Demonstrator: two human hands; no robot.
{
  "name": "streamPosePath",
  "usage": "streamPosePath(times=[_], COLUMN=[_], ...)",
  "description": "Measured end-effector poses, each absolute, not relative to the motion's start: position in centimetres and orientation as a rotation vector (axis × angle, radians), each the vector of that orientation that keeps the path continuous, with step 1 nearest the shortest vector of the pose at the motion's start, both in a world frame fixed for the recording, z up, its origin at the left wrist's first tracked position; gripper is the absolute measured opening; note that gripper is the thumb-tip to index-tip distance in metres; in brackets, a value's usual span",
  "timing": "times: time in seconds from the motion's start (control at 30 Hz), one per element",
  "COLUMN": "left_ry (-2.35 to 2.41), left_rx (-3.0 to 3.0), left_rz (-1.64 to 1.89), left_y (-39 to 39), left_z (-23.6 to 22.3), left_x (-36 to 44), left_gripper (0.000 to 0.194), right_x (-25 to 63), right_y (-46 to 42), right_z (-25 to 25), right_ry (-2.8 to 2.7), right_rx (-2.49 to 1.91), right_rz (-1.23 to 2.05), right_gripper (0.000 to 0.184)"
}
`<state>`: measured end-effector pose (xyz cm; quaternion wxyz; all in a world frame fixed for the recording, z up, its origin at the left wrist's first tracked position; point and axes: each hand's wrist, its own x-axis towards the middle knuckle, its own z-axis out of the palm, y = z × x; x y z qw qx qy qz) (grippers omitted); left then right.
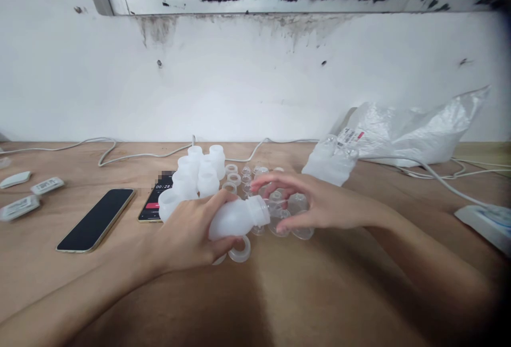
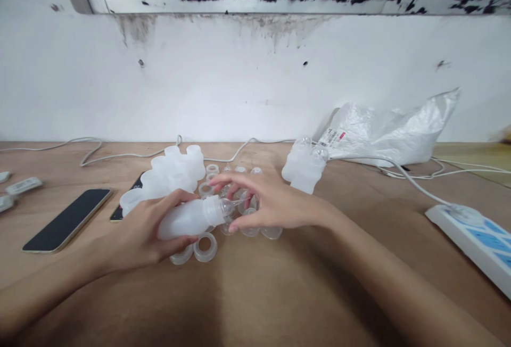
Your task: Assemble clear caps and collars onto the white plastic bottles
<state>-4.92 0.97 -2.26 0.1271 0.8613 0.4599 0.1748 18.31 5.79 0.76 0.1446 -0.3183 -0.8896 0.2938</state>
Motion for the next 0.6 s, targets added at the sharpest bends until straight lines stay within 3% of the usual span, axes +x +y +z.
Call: streamPosePath(times=[0.07,0.13,0.3,0.6], left_ry=[1.333,1.324,1.32,1.31], left_rx=[2.497,2.525,2.587,2.693], left_rz=[0.499,0.493,0.487,0.492], left_y=[1.0,1.0,0.8,0.6], left_z=[-2.3,-2.3,-2.3,-2.4], left_x=[-5.0,-5.0,-5.2,-5.1], left_gripper=[0.039,0.039,0.041,0.04], right_x=[18.0,17.6,17.2,16.9], right_y=[5.7,5.6,5.4,5.5], right_z=[0.7,0.6,0.0,-0.7], right_ry=[-2.58,-2.581,-2.559,-2.455], right_rx=[-0.908,-0.975,-1.062,-0.98], right_rz=[0.759,0.689,0.701,1.226], right_gripper=[0.039,0.033,0.032,0.04])
